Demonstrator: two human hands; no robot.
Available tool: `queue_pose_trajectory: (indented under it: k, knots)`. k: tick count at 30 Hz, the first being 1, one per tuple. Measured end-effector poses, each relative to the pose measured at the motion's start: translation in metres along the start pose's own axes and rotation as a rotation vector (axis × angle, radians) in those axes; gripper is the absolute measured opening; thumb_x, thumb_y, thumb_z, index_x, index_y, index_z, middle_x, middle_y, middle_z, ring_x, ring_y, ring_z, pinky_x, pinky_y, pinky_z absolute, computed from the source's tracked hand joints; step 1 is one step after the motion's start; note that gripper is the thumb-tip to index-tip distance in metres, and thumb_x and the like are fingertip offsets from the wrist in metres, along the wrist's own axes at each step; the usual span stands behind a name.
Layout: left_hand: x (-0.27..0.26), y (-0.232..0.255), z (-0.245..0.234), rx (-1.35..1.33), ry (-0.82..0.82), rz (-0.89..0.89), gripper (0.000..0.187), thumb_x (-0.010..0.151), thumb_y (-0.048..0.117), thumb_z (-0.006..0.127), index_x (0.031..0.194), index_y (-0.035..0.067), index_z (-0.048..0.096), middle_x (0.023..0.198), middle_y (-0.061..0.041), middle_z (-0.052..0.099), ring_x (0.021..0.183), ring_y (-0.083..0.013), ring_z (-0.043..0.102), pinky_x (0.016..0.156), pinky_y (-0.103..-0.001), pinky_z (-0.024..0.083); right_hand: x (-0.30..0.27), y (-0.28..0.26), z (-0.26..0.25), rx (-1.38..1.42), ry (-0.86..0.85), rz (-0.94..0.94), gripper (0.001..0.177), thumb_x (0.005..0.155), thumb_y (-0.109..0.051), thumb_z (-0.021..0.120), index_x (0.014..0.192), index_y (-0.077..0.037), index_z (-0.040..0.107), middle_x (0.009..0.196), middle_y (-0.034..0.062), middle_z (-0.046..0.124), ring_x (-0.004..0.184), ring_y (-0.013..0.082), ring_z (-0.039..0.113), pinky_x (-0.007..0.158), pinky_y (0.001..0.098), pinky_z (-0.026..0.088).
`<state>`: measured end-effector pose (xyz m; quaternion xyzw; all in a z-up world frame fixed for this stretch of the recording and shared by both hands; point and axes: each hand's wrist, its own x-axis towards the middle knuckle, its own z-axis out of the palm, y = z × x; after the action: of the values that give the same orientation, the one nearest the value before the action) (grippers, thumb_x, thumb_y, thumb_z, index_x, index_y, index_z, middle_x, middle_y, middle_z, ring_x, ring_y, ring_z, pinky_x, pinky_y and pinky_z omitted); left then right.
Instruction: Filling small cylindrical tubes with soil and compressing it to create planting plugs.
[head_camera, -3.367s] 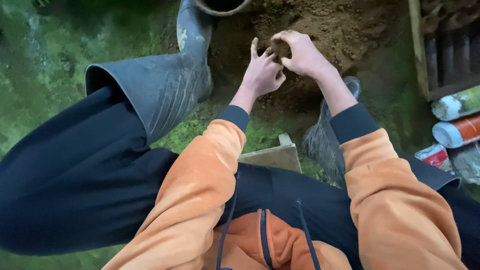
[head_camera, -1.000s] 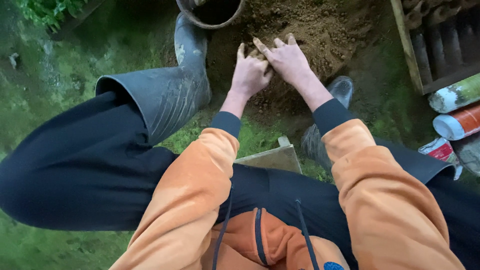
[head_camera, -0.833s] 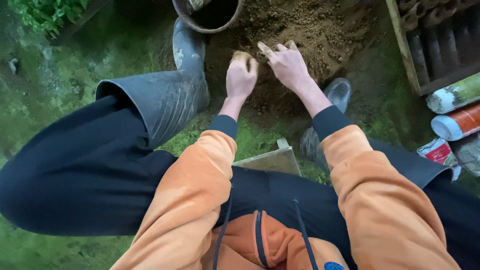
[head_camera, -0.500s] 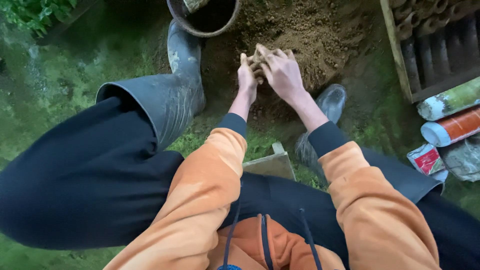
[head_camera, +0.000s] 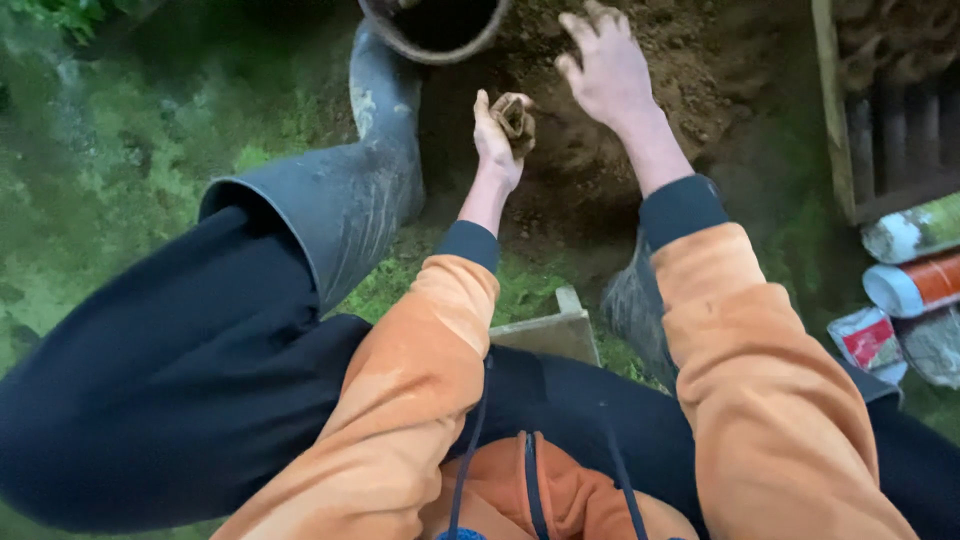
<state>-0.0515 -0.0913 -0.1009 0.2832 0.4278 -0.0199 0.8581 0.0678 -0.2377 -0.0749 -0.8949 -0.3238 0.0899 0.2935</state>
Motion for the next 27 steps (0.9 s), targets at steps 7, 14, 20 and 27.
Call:
queue_pose_trajectory:
  k: [7, 14, 20, 27]
  knots:
    - [0.018, 0.006, -0.007, -0.090, -0.094, 0.008, 0.070, 0.102, 0.063, 0.027, 0.072, 0.010, 0.061, 0.060, -0.004, 0.053, 0.041, -0.0188, 0.041, 0.039, -0.032, 0.019, -0.011, -0.024, 0.051, -0.445, -0.222, -0.065, 0.043, 0.091, -0.033, 0.070, 0.129, -0.011, 0.069, 0.142, 0.0228, 0.056, 0.130, 0.0417, 0.048, 0.094, 0.0521, 0.049]
    - [0.031, -0.005, -0.016, -0.150, -0.029, -0.053, 0.045, 0.101, 0.048, 0.038, 0.083, 0.015, 0.062, 0.070, -0.007, 0.064, 0.052, -0.0268, 0.062, 0.043, -0.035, 0.038, -0.032, -0.033, 0.032, -0.203, -0.011, -0.014, 0.030, 0.085, 0.003, 0.063, 0.106, -0.004, 0.083, 0.095, 0.0181, 0.076, 0.077, 0.0354, 0.072, 0.066, 0.0452, 0.057]
    - [0.015, 0.005, 0.008, 0.059, -0.119, -0.086, 0.063, 0.103, 0.052, 0.028, 0.078, 0.009, 0.067, 0.056, -0.015, 0.060, 0.044, -0.0221, 0.049, 0.039, -0.031, 0.017, -0.032, -0.094, -0.050, 0.360, 0.241, 0.016, 0.021, 0.089, 0.012, 0.080, 0.109, 0.005, 0.079, 0.109, 0.0206, 0.078, 0.102, 0.0302, 0.076, 0.096, 0.0379, 0.061]
    - [0.017, -0.012, 0.027, 0.124, -0.039, -0.181, 0.051, 0.094, 0.059, 0.042, 0.076, 0.017, 0.064, 0.071, -0.003, 0.061, 0.066, -0.0196, 0.058, 0.056, -0.036, 0.040, -0.058, -0.096, -0.057, 0.329, 0.132, -0.102, 0.042, 0.096, 0.011, 0.077, 0.136, 0.005, 0.065, 0.136, 0.0241, 0.066, 0.129, 0.0352, 0.064, 0.113, 0.0432, 0.050]
